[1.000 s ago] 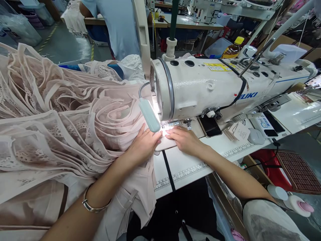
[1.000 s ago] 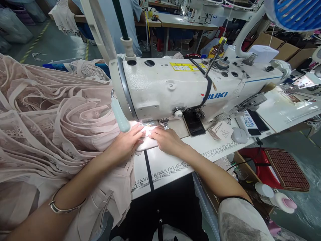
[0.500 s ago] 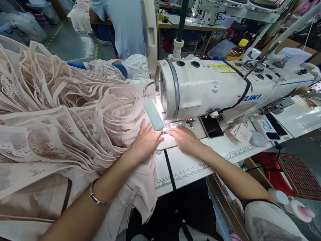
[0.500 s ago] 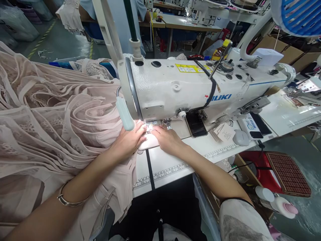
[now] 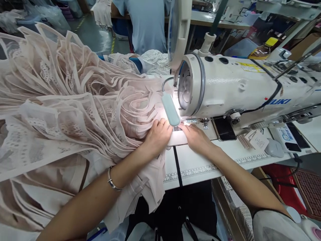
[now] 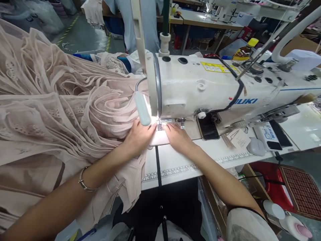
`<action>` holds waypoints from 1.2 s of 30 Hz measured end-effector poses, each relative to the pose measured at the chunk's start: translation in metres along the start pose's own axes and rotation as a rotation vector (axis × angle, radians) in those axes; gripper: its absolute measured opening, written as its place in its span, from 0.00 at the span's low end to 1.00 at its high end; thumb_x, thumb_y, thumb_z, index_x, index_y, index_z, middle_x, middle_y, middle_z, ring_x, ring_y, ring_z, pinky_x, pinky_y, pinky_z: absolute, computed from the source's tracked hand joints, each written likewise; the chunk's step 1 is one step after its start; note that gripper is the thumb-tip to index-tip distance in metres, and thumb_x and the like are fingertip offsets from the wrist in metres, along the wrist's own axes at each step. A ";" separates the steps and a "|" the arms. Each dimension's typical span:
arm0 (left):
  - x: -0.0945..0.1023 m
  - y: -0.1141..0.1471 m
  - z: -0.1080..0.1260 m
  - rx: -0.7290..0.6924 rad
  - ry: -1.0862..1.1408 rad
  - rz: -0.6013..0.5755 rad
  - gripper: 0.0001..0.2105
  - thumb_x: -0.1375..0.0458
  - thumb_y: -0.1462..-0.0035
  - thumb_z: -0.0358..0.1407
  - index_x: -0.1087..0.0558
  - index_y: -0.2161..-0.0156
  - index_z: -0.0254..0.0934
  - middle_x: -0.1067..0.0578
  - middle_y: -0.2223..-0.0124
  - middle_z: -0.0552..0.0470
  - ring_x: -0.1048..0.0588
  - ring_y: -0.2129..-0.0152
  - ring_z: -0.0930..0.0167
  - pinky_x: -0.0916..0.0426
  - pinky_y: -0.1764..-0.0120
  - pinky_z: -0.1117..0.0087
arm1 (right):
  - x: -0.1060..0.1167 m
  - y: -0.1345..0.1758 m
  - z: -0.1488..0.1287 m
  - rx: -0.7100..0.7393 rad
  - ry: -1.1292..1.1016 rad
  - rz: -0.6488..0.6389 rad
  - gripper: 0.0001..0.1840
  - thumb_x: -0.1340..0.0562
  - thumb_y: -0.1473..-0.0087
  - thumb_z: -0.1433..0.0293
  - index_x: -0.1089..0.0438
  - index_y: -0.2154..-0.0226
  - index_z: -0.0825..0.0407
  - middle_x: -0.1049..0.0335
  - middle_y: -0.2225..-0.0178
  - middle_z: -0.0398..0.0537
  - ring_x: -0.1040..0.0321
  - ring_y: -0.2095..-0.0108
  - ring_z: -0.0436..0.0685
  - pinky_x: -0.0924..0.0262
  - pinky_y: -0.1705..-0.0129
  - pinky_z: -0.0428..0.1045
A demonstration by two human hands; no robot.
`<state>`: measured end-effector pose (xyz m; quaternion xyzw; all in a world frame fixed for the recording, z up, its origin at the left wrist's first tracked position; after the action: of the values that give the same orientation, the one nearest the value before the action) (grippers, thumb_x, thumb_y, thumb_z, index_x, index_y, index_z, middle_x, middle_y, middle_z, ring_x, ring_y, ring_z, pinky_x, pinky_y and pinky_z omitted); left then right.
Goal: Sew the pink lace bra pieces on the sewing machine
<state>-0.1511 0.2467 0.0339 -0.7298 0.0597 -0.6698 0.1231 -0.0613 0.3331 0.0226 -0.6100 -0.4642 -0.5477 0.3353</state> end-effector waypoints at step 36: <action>-0.010 -0.016 -0.022 0.220 0.361 -0.158 0.11 0.55 0.34 0.29 0.31 0.54 0.37 0.24 0.51 0.40 0.30 0.45 0.55 0.38 0.41 0.51 | 0.001 0.001 0.003 -0.066 0.074 -0.036 0.35 0.51 0.43 0.82 0.34 0.36 0.51 0.31 0.40 0.56 0.32 0.48 0.65 0.35 0.58 0.54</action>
<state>-0.1748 0.2620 0.0303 -0.5827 -0.0500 -0.7996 0.1365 -0.0593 0.3355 0.0231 -0.5917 -0.4441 -0.5909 0.3219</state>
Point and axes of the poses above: each hand's wrist, its own y-axis away from the middle knuckle, its own x-axis out of the back of the hand, z = x × y, the point moved 7 cm from there along -y, towards the middle knuckle
